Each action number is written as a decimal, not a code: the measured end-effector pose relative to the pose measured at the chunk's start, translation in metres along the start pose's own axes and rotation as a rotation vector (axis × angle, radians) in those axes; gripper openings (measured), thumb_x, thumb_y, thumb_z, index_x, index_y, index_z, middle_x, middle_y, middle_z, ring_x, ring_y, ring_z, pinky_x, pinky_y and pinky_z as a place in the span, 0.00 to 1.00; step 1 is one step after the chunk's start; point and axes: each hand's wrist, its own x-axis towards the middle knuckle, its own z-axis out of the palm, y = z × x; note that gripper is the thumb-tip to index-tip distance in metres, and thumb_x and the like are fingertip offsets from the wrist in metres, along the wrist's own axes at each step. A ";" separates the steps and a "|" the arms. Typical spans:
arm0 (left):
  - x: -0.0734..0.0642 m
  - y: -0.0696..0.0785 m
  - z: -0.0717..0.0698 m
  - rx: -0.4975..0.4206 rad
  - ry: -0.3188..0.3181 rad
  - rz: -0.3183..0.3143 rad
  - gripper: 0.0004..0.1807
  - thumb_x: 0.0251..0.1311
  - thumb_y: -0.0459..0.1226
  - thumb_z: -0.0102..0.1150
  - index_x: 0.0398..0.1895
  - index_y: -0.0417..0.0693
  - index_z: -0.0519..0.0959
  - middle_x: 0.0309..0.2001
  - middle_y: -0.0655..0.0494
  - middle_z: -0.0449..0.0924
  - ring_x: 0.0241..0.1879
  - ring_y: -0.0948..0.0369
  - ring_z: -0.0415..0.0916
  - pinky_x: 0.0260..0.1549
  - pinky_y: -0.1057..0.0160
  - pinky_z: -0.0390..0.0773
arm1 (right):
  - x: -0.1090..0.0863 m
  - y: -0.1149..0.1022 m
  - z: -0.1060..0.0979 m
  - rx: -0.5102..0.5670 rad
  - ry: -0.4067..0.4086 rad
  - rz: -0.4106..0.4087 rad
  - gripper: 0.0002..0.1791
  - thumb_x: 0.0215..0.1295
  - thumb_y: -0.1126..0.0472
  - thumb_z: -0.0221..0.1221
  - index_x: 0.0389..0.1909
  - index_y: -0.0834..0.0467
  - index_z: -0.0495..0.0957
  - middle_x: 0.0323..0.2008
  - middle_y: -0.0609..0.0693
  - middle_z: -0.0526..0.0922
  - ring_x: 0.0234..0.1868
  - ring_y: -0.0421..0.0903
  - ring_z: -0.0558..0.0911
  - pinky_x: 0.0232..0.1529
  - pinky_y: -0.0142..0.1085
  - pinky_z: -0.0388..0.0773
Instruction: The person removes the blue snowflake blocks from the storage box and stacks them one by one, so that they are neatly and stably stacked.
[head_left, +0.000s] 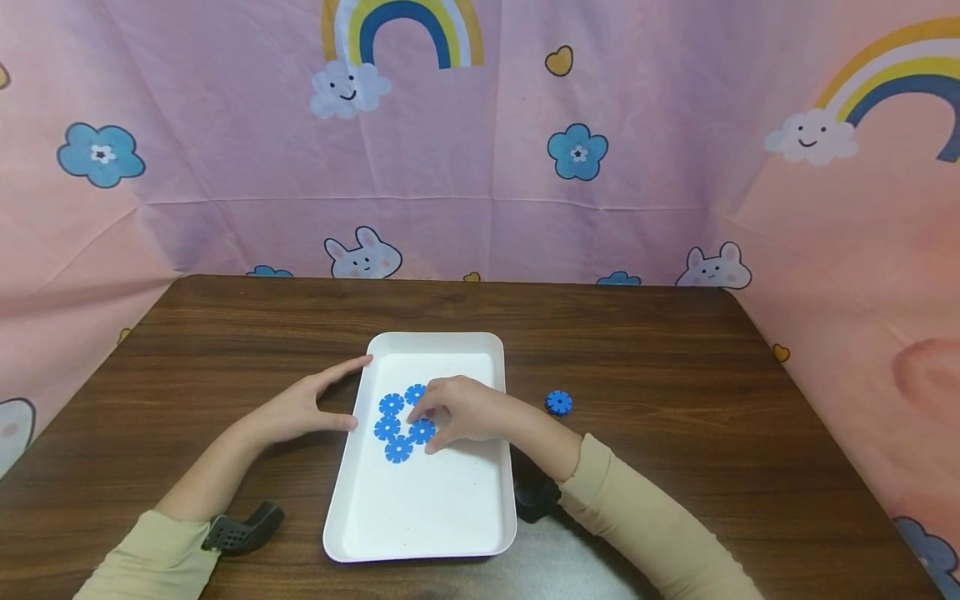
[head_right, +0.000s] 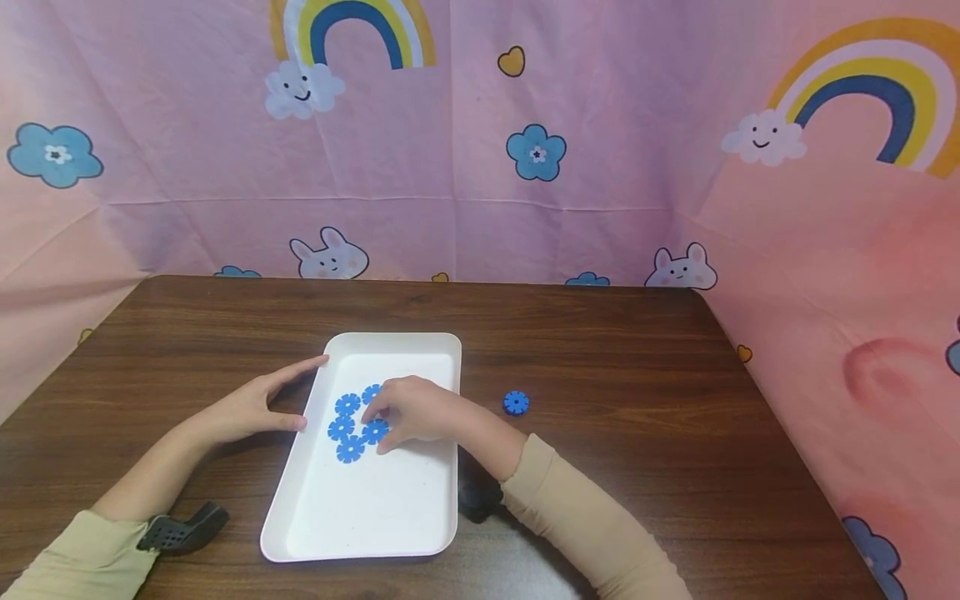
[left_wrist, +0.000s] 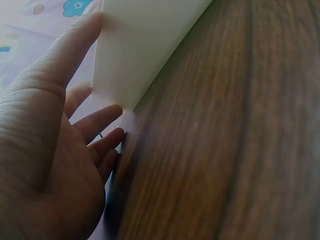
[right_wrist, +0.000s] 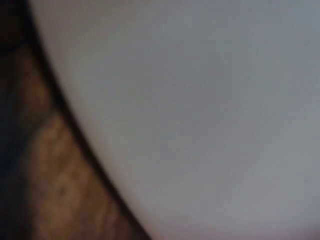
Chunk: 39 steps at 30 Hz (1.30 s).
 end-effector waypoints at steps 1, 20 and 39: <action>0.000 0.000 0.000 0.000 0.001 0.000 0.46 0.50 0.46 0.70 0.73 0.59 0.59 0.72 0.43 0.54 0.69 0.38 0.46 0.54 0.25 0.50 | 0.000 0.000 0.000 0.004 -0.002 -0.002 0.25 0.47 0.48 0.72 0.49 0.47 0.84 0.38 0.35 0.79 0.40 0.32 0.74 0.47 0.25 0.70; 0.000 -0.006 0.000 -0.007 0.003 0.023 0.47 0.50 0.45 0.71 0.73 0.60 0.58 0.72 0.44 0.54 0.70 0.40 0.47 0.56 0.27 0.50 | -0.002 -0.003 -0.002 0.006 -0.007 -0.014 0.23 0.48 0.49 0.73 0.46 0.50 0.84 0.39 0.37 0.80 0.40 0.32 0.75 0.49 0.24 0.70; 0.000 -0.006 0.001 0.004 0.008 0.020 0.46 0.50 0.47 0.70 0.73 0.61 0.58 0.72 0.44 0.54 0.70 0.40 0.48 0.55 0.26 0.50 | -0.014 -0.005 -0.006 -0.067 0.180 -0.103 0.20 0.50 0.47 0.72 0.45 0.49 0.85 0.40 0.37 0.83 0.44 0.34 0.75 0.48 0.26 0.71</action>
